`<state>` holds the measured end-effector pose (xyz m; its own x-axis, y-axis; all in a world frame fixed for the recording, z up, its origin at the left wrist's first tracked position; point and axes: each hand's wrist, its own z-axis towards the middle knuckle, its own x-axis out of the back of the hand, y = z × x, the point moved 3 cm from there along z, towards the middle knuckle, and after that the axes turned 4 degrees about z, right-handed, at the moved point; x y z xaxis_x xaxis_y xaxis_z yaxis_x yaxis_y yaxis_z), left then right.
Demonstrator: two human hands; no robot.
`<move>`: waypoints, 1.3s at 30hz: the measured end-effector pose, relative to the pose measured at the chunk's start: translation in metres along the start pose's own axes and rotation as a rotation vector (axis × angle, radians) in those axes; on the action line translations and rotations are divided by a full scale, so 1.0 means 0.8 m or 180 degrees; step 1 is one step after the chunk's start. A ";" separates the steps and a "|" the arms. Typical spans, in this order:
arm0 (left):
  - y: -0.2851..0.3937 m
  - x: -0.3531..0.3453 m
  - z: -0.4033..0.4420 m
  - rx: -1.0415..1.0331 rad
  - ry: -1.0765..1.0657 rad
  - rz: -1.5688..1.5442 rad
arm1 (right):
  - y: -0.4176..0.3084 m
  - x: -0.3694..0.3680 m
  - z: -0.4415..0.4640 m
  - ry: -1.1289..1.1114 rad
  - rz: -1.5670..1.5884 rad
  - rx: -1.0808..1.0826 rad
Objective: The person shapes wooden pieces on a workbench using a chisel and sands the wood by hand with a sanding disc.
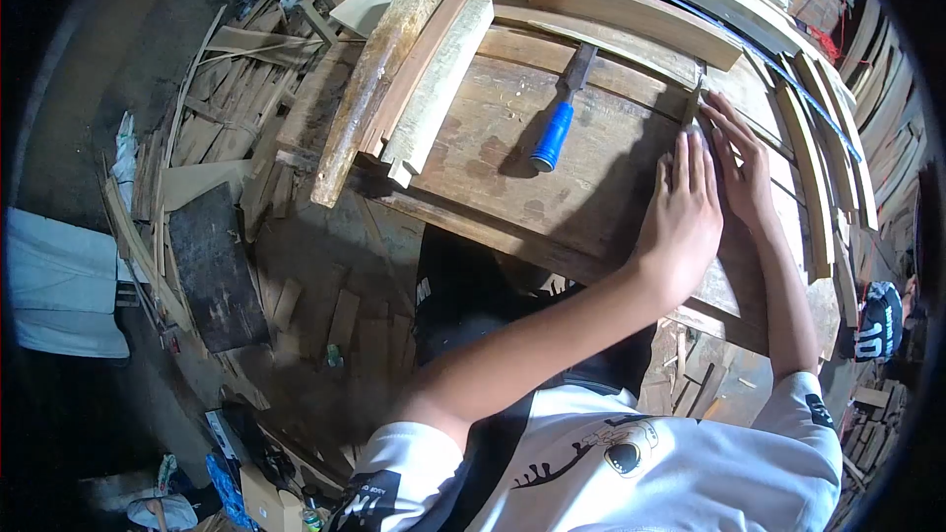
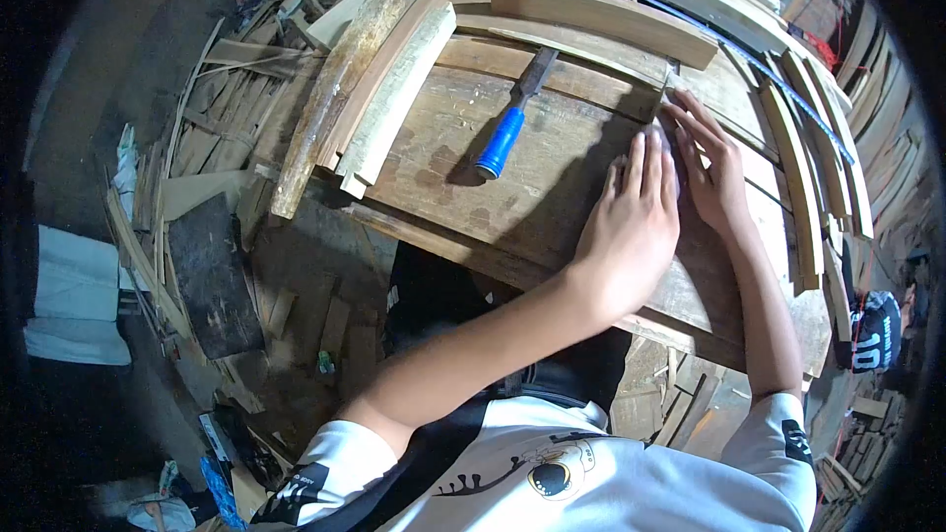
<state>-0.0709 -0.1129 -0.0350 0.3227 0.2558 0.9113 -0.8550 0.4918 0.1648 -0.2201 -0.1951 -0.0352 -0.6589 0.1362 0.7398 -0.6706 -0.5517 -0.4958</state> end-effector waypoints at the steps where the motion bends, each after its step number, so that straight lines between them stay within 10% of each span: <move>1: -0.002 -0.003 0.009 0.0000 -0.0022 -0.0050 | -0.003 0.001 0.001 -0.0005 0.0021 -0.0039; 10: 0.005 0.058 -0.081 -0.0107 -0.0485 -0.0191 | -0.006 0.004 -0.001 -0.0212 0.0144 -0.0163; 18: -0.013 -0.022 0.049 0.0146 -0.0070 -0.0337 | -0.003 0.004 -0.003 -0.0177 0.0357 0.0037; 28: -0.059 -0.019 0.074 0.0269 -0.0087 -0.2381 | -0.003 0.001 -0.008 -0.0037 0.0531 -0.0005; 39: -0.010 -0.034 0.068 -0.0076 -0.0129 -0.0358 | 0.017 -0.004 -0.011 0.0123 0.1209 -0.0285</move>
<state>-0.0948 -0.1691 -0.0408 0.3990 0.1643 0.9021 -0.8042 0.5353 0.2583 -0.2299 -0.1958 -0.0479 -0.8771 -0.0321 0.4792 -0.4025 -0.4951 -0.7700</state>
